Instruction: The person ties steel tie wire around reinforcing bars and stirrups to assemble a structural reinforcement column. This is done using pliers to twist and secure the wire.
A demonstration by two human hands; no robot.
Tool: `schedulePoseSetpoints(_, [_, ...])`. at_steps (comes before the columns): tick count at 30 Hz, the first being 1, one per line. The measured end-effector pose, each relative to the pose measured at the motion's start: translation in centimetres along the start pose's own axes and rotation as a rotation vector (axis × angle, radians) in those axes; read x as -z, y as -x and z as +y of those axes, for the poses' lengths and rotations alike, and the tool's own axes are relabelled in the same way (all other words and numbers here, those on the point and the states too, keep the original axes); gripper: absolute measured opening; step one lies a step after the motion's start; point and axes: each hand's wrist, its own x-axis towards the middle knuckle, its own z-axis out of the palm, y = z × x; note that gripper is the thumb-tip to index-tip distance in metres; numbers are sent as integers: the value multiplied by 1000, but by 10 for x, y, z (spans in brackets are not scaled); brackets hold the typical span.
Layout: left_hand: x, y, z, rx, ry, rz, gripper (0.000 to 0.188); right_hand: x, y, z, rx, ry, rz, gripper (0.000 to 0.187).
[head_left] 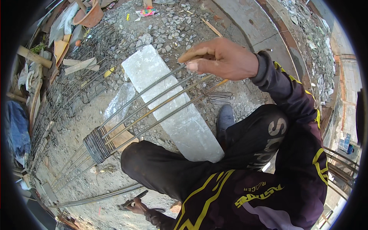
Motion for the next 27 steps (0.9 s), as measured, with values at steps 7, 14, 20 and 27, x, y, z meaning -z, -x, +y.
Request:
schedulePoseSetpoints(7, [-52,33,355,-712,470,-320,50,-82,-13,-91,374,150,1,81])
schedulePoseSetpoints(14, [-152,173,498,-750,595,-1372,46,-9,28,-48,6,413,306,27])
schedulePoseSetpoints(20, [-287,162,514,-1231,-140,-1570,68,62,125,-13,-847,-66,-57,23])
schedulePoseSetpoints(27, [-393,185,429,-1112,-523,-1186,89,27,143,43,-1003,62,-508,29])
